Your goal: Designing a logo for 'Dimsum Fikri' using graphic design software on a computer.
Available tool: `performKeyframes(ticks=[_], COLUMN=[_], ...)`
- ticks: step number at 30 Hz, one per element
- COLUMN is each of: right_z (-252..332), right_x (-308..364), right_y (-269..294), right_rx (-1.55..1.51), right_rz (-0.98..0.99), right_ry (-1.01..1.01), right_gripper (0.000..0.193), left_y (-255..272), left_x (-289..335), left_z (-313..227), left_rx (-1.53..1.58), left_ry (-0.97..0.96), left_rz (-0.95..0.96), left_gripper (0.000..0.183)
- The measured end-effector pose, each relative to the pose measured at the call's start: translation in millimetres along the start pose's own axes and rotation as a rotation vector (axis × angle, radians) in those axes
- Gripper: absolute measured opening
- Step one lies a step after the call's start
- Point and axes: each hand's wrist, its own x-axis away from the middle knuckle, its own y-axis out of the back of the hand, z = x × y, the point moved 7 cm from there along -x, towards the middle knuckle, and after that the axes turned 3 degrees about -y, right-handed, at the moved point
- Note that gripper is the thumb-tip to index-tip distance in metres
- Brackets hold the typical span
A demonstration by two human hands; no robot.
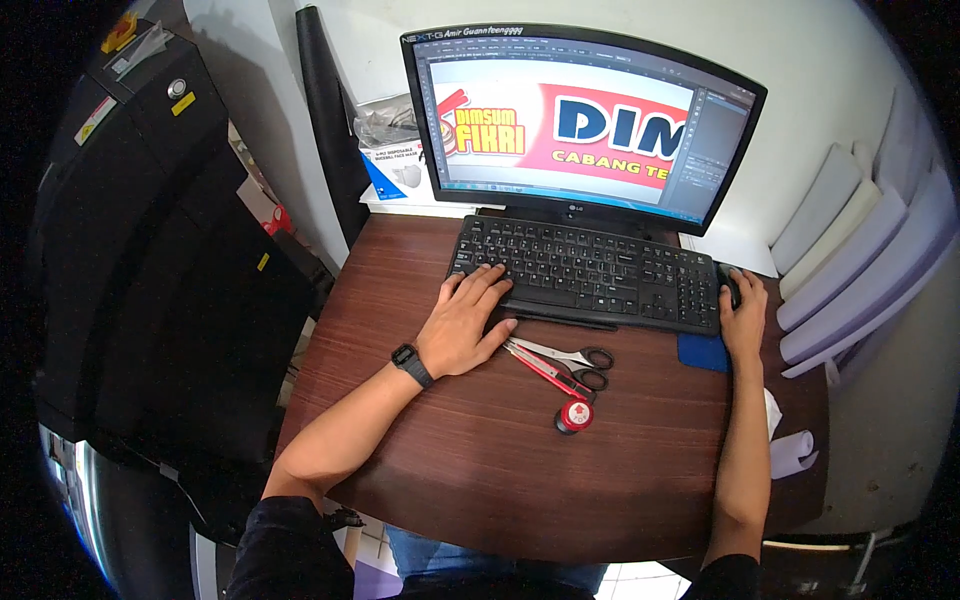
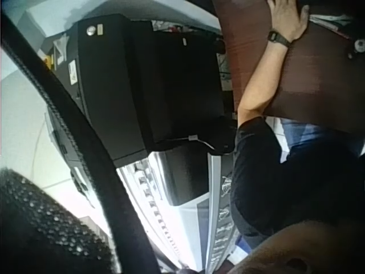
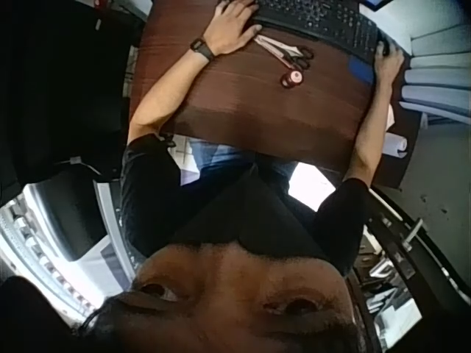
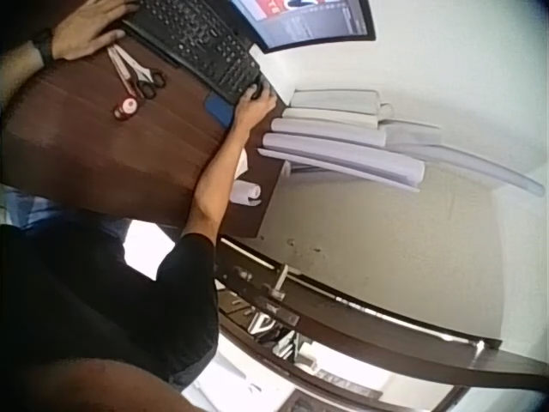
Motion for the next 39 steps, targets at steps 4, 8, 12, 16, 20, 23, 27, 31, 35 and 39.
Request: performKeyframes(ticks=[4,8,12,16,20,23,27,31,35,39], right_z=[3.3,6.6,7.2,7.9,7.6,7.2,4.8,7.1,4.7,1.6], right_x=[1.1,1.4,2.8,1.8,0.1,1.6,3.8,3.5,2.8,2.0], right_y=[0.9,2.9,3.1,2.9,3.1,4.1,4.7,4.0,6.0,6.7], right_rx=[-0.005,-0.008,-0.015,-0.011,-0.004,-0.008,-0.025,-0.061,-0.076,-0.07], right_rz=[-0.008,0.0,-0.012,-0.006,-0.005,-0.027,-0.063,-0.083,-0.065,-0.075], right_ry=[-0.011,-0.004,-0.005,-0.012,-0.016,-0.014,-0.003,0.013,-0.036,-0.039], right_gripper=[0.035,0.035,0.035,0.035,0.035,0.035,0.034,0.032,0.033,0.033], left_y=[-0.5,-1.2,-2.1,0.3,2.4,1.6,1.1,1.0,2.1,3.0], left_x=[0.7,1.3,1.6,0.7,-0.5,-1.1,-0.8,0.3,-1.1,-3.7], left_z=[0.1,-0.5,-0.1,-0.4,-0.2,-1.9,-3.5,-3.1,-5.5,-7.1], left_rx=[-0.001,-0.012,-0.01,-0.01,-0.004,-0.003,-0.001,-0.006,-0.003,-0.007], left_ry=[0.004,0.005,0.005,0.006,0.0,-0.001,-0.006,-0.011,-0.011,0.0], left_rz=[-0.001,0.005,0.004,-0.001,-0.005,0.004,0.011,0.016,0.009,0.009], left_gripper=[0.057,0.057,0.056,0.056,0.055,0.055,0.056,0.055,0.054,0.054])
